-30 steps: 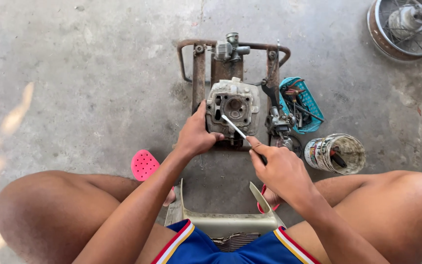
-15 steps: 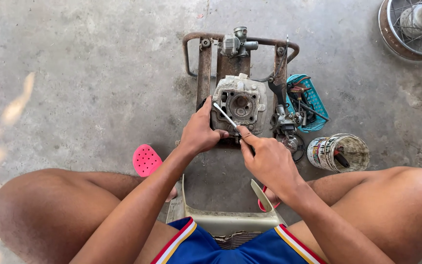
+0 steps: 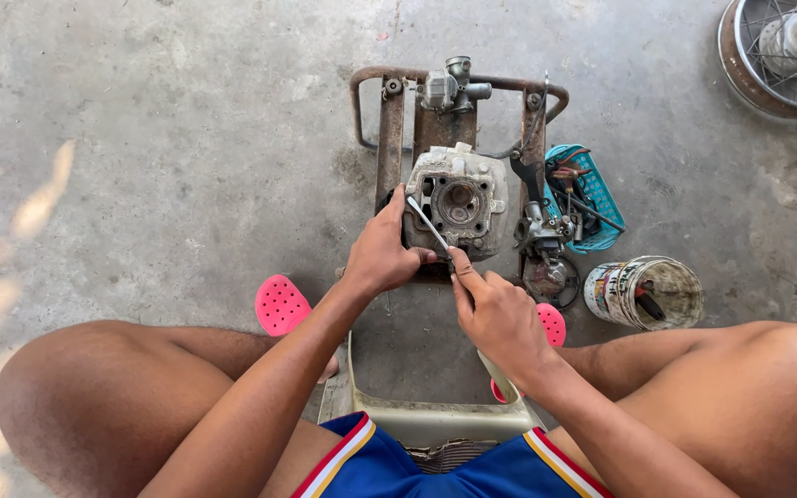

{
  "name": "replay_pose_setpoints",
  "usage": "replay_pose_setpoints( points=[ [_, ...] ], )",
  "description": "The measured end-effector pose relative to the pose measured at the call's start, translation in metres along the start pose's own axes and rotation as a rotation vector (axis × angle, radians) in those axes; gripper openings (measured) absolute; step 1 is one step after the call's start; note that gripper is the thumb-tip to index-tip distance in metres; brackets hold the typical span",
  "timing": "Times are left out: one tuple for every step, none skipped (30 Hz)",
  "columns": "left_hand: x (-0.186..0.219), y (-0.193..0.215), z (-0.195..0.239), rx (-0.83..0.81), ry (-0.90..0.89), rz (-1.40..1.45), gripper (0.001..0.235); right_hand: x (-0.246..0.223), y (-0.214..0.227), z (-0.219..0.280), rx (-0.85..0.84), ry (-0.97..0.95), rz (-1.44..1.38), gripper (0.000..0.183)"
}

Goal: The person uses a screwdriver to scrape and clean the inside of a metallic engine block. They then wipe the engine block with a black cloth and continue scraping the surface with the screwdriver.

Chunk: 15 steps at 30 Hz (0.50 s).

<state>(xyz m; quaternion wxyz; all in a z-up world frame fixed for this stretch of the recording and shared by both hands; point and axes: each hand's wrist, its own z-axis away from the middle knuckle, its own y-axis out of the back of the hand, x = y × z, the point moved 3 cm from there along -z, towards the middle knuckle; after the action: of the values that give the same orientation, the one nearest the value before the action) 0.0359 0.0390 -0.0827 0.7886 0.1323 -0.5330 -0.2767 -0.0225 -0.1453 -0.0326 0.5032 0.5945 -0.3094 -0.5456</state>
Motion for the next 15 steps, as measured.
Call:
replay_pose_setpoints(
  points=[
    [0.002, 0.0, 0.002, -0.007, -0.001, 0.0, 0.113, -0.001, 0.0, 0.0, -0.001, -0.007, 0.001, 0.047],
    [0.004, 0.001, 0.004, 0.0, 0.002, 0.002, 0.113, -0.001, 0.001, 0.0, 0.002, -0.004, -0.057, 0.045],
    [0.006, 0.002, 0.005, 0.008, 0.002, 0.005, 0.113, -0.002, 0.002, 0.0, 0.007, -0.001, -0.114, 0.044],
    [0.007, 0.001, 0.005, 0.002, -0.001, 0.005, 0.113, -0.001, 0.005, 0.0, 0.008, -0.006, -0.112, 0.044],
    [0.008, 0.002, 0.006, 0.005, 0.002, 0.009, 0.113, -0.001, 0.007, -0.002, -0.021, -0.035, -0.256, 0.043],
    [0.009, 0.003, 0.006, 0.008, 0.005, 0.013, 0.113, -0.001, 0.009, -0.003, -0.05, -0.064, -0.399, 0.042],
    [0.009, 0.003, 0.005, 0.009, 0.002, 0.01, 0.113, 0.0, 0.009, -0.003, -0.046, -0.064, -0.401, 0.042],
    [0.009, 0.003, 0.005, 0.01, 0.0, 0.022, 0.113, 0.0, 0.01, -0.003, -0.041, -0.06, -0.434, 0.041],
    [0.009, 0.003, 0.004, 0.009, -0.004, 0.034, 0.114, 0.001, 0.01, -0.002, -0.035, -0.057, -0.467, 0.041],
    [0.008, 0.003, 0.003, 0.009, -0.008, 0.03, 0.114, 0.001, 0.006, -0.003, -0.03, -0.058, -0.468, 0.041],
    [0.008, 0.003, 0.002, 0.011, -0.009, 0.032, 0.113, 0.002, 0.004, -0.003, -0.016, -0.049, -0.523, 0.041],
    [0.007, 0.002, 0.001, 0.013, -0.009, 0.033, 0.113, 0.002, 0.001, -0.003, -0.002, -0.039, -0.577, 0.041],
    [0.005, 0.002, 0.0, 0.01, -0.013, 0.032, 0.113, 0.006, -0.005, -0.004, 0.002, -0.043, -0.577, 0.041],
    [0.002, 0.001, 0.0, 0.015, -0.016, 0.023, 0.113, 0.01, -0.012, -0.006, -0.003, -0.074, -0.627, 0.041],
    [0.0, 0.001, -0.001, 0.02, -0.02, 0.015, 0.112, 0.015, -0.019, -0.008, -0.007, -0.105, -0.677, 0.04]
  ],
)
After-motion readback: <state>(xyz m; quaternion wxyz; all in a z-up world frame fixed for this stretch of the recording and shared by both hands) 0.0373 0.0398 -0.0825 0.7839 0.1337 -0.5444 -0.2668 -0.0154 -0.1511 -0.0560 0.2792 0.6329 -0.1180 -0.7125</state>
